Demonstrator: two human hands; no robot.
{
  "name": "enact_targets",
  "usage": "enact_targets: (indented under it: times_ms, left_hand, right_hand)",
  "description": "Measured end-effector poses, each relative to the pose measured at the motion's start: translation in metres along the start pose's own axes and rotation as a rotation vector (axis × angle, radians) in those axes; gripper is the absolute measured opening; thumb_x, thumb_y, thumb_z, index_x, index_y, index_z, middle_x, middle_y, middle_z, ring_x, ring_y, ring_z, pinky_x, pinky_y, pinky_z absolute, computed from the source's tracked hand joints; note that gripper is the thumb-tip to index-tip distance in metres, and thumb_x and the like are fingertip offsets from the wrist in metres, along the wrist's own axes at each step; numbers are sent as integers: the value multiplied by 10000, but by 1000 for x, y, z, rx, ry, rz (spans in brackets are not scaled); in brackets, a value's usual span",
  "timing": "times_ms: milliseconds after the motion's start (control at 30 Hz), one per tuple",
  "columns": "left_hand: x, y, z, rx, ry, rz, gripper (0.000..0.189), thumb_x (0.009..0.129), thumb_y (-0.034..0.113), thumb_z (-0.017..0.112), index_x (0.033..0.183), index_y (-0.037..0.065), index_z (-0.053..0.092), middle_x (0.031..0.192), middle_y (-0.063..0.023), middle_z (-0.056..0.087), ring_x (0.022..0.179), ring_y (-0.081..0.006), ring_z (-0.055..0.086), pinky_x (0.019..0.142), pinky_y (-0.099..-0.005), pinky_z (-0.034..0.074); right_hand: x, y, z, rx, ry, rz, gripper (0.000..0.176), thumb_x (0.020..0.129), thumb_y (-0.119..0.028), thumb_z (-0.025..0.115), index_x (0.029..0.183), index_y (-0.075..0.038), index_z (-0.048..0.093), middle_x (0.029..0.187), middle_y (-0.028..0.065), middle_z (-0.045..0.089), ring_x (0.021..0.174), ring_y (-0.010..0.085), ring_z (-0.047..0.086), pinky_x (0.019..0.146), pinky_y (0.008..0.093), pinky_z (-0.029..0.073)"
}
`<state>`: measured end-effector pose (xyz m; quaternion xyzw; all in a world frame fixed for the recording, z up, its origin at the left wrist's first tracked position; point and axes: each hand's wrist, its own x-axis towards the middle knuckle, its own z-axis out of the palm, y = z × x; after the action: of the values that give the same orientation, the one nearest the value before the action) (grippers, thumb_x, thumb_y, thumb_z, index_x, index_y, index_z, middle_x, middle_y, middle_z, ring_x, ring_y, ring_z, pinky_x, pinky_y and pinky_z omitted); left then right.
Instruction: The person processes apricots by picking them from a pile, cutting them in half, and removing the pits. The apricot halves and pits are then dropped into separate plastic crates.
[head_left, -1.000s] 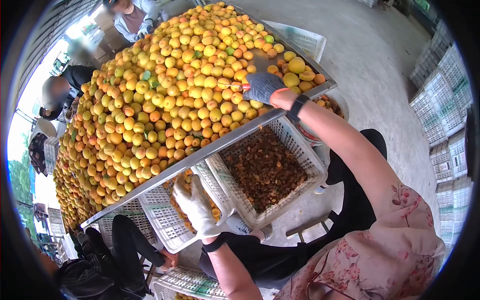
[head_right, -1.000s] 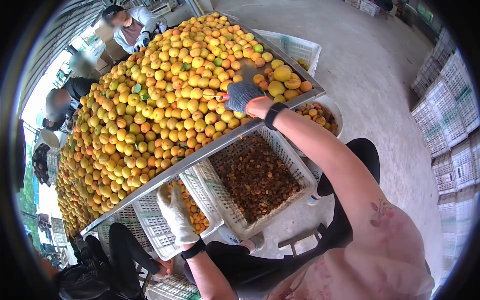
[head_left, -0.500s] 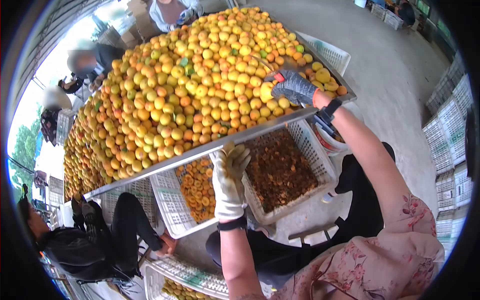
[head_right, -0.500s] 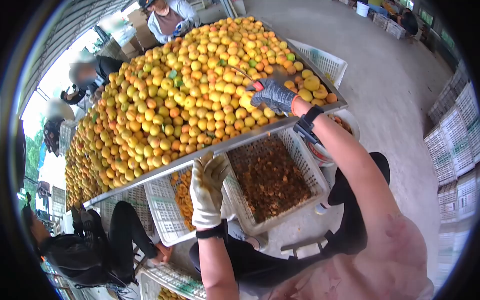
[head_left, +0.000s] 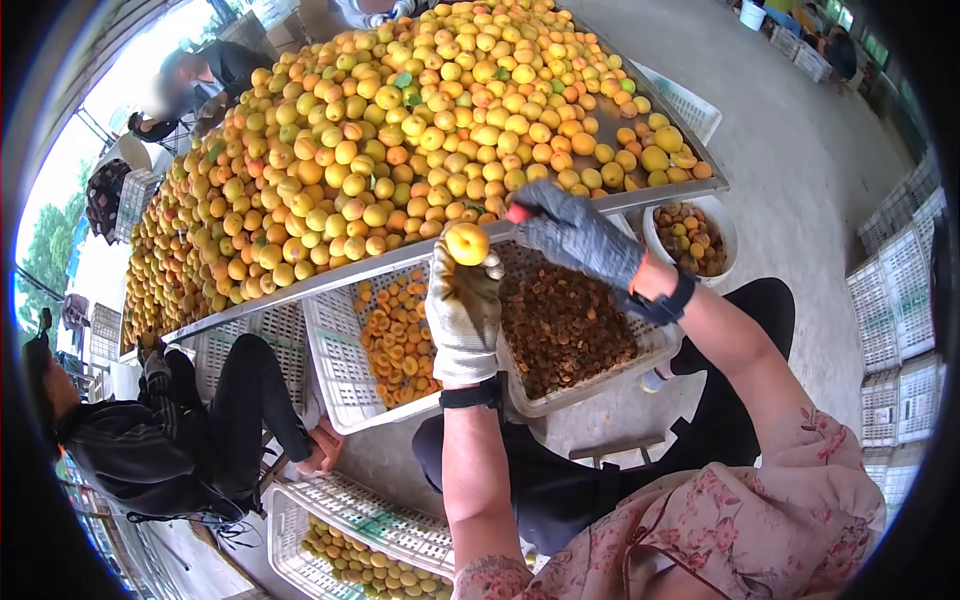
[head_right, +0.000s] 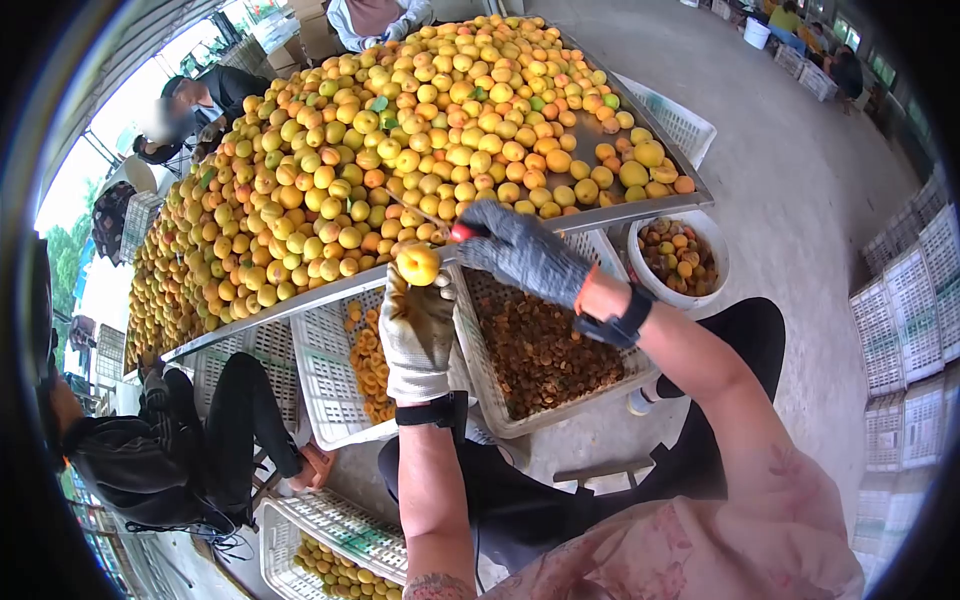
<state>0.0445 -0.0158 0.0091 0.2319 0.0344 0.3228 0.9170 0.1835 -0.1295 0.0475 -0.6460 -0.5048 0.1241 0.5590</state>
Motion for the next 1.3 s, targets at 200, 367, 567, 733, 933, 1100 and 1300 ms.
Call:
enact_targets:
  times_ms: [200,367,567,733,933,1100,1300]
  left_hand:
    - [-6,9,6,62,-35,66,365,953,162,327,1254,-5,447,1173,-124,530,952,-222,554,834,-343,470]
    - [-10,8,3,198,-6,34,366,993,230,349,1264,1,440,1138,-112,545,942,-210,561,842,-347,467]
    - [-12,-1,17,109,110,52,401,991,306,390,1258,15,456,1119,-107,578,960,-209,586,845,-347,480]
    - [-11,-4,12,256,113,81,380,981,251,410,1268,6,460,1205,-118,542,1039,-207,577,898,-336,480]
    - [-14,-3,18,352,123,90,397,954,202,492,1287,-9,441,1196,-112,544,1082,-190,562,918,-306,474]
    - [-9,2,21,510,98,143,343,929,143,544,1237,2,488,1113,-85,570,973,-151,570,866,-264,466]
    - [-9,-16,22,101,51,60,375,998,305,388,1282,60,392,1110,-92,552,971,-139,567,821,-253,479]
  right_hand:
    - [-42,-53,18,438,-20,443,188,912,-238,606,993,-69,614,683,-44,533,519,23,436,441,187,315]
    - [-47,-45,23,286,-8,436,222,911,-242,598,970,-29,623,682,12,572,553,67,489,493,236,380]
    - [-51,-44,22,374,-7,527,251,924,-253,574,963,-13,639,660,9,576,559,74,496,506,253,404]
    - [-53,-34,29,313,-11,483,253,948,-270,533,915,-44,640,629,-31,529,530,46,440,471,217,348]
    - [-52,-16,36,598,38,599,239,931,-265,552,844,-57,631,609,-38,487,527,60,424,461,235,334]
    - [-39,-31,34,536,-6,614,218,922,-242,560,865,-47,638,630,27,551,564,133,511,507,290,391]
    - [-53,-7,49,42,85,167,204,906,-187,565,951,0,633,823,183,636,747,350,601,648,396,449]
